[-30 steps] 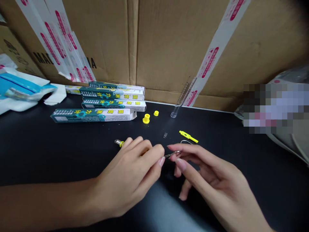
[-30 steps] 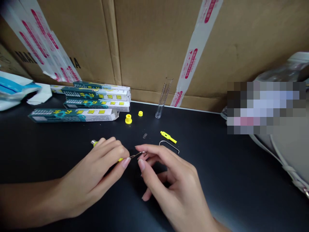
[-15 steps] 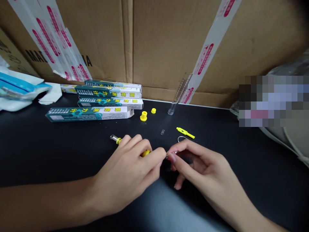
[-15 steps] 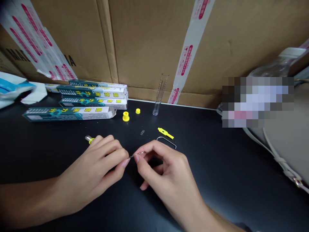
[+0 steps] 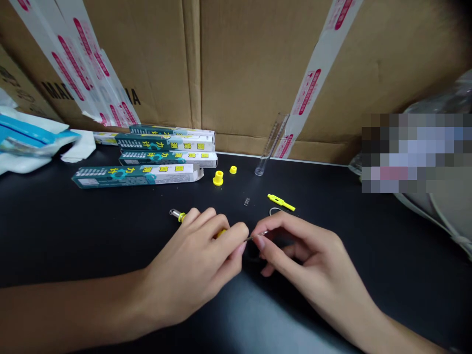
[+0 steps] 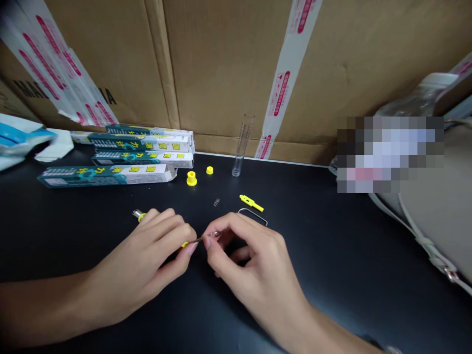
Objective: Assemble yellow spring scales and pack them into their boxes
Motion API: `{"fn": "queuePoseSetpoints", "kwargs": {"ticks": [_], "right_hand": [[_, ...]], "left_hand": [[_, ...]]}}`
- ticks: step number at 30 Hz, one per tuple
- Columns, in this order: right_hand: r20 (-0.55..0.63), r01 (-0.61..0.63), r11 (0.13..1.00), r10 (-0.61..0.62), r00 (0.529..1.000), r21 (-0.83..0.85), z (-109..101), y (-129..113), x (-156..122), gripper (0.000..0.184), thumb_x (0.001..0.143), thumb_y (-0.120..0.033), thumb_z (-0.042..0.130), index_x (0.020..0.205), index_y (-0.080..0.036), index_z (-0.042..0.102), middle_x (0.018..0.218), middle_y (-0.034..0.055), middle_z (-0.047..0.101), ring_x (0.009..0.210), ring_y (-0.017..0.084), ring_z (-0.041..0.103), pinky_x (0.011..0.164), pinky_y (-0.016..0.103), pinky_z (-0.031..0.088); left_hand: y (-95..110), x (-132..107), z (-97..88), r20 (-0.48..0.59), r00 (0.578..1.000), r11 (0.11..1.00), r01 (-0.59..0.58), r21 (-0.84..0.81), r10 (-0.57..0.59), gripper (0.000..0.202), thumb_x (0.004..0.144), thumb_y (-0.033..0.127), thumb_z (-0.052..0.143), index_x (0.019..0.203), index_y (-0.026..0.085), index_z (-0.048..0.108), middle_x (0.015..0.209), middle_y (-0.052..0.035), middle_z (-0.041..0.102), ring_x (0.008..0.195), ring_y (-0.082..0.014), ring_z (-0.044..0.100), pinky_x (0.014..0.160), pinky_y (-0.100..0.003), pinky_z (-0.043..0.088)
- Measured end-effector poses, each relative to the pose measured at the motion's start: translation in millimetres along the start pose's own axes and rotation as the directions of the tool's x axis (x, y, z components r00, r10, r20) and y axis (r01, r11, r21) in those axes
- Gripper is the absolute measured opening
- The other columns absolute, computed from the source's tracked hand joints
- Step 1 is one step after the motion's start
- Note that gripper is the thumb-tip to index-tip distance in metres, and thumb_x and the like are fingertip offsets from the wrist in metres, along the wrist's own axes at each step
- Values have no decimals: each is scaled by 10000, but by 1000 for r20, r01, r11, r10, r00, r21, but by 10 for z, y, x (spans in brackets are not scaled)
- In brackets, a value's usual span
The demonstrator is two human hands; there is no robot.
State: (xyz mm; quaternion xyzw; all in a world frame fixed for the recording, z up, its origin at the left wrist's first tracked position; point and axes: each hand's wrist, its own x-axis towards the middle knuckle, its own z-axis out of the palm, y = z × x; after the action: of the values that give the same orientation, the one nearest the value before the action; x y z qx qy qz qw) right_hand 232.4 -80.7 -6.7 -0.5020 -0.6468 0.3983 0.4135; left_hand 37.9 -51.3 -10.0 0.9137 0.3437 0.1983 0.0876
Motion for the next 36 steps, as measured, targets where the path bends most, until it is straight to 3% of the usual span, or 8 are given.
{"fn": "queuePoseSetpoints", "kwargs": {"ticks": [6, 9, 12, 17, 21, 25, 31, 36], "right_hand": [[-43, 41, 978, -33, 999, 203, 21, -33, -6, 57, 898, -298, 677, 905, -266, 630, 894, -11, 631, 754, 138, 642, 581, 228, 595], [-131, 213, 976, -206, 970, 42, -1, -45, 8, 73, 868, -255, 725, 871, -258, 652, 938, -4, 642, 905, 152, 631, 742, 245, 571], [-128, 319, 933, -341, 931, -164, -30, -22, 17, 99, 874, -178, 724, 810, -241, 682, 890, -9, 669, 909, 141, 628, 826, 253, 505], [-39, 417, 868, -443, 896, -270, -26, 37, 34, 207, 943, -102, 609, 1056, -240, 714, 1042, 33, 707, 999, 176, 626, 931, 338, 464], [61, 414, 850, -418, 906, -326, 1, 66, 15, 356, 913, -226, 691, 1259, -214, 606, 1106, 61, 705, 1040, 214, 621, 938, 372, 476], [96, 405, 849, -397, 913, -339, 40, 75, -38, 468, 939, -182, 650, 1375, -248, 496, 944, -1, 718, 884, 172, 651, 906, 355, 481], [12, 353, 844, -381, 925, -405, 58, 19, -68, 296, 897, -226, 710, 1171, -228, 595, 975, 12, 717, 862, 168, 669, 806, 310, 512], [101, 422, 832, -415, 904, -359, 48, 18, -34, 157, 916, -201, 680, 1067, -220, 641, 968, 27, 737, 881, 187, 679, 830, 332, 521]], "left_hand": [[13, -2, 6, 45, 999, 1000, -18, 10, 17, 189, 1003, 173, 381, 858, 209, 496, 770, 30, 520, 716, -175, 485, 705, -356, 297], [17, -1, 6, 82, 996, 1000, 15, 20, -16, 163, 1004, 175, 397, 871, 209, 485, 786, 26, 547, 717, -186, 513, 703, -355, 317], [14, -2, 17, 47, 997, 998, 62, -3, -62, 89, 1017, 225, 421, 947, 205, 472, 879, 8, 607, 748, -193, 550, 710, -348, 356], [-22, -24, 48, -4, 997, 997, 71, 7, -71, 62, 1030, 265, 426, 1026, 208, 448, 940, -7, 624, 748, -192, 566, 694, -333, 395], [-43, -37, 46, 12, 999, 999, 34, 4, -34, 97, 986, 166, 451, 1073, 204, 428, 973, -31, 612, 787, -215, 564, 705, -360, 426], [-31, -33, 41, 44, 998, 996, 54, -74, -51, 348, 880, 172, 607, 1155, 193, 395, 1076, -64, 562, 941, -248, 564, 810, -426, 468], [-18, -59, 62, -94, 995, 961, -16, -276, -10, 497, 787, 25, 529, 1194, 204, 306, 1157, -74, 437, 1007, -183, 528, 834, -334, 489], [-40, -67, 62, -103, 994, 952, -60, -302, 30, 402, 817, -4, 473, 1121, 205, 314, 1128, -75, 438, 1021, -189, 505, 856, -356, 480]]}}
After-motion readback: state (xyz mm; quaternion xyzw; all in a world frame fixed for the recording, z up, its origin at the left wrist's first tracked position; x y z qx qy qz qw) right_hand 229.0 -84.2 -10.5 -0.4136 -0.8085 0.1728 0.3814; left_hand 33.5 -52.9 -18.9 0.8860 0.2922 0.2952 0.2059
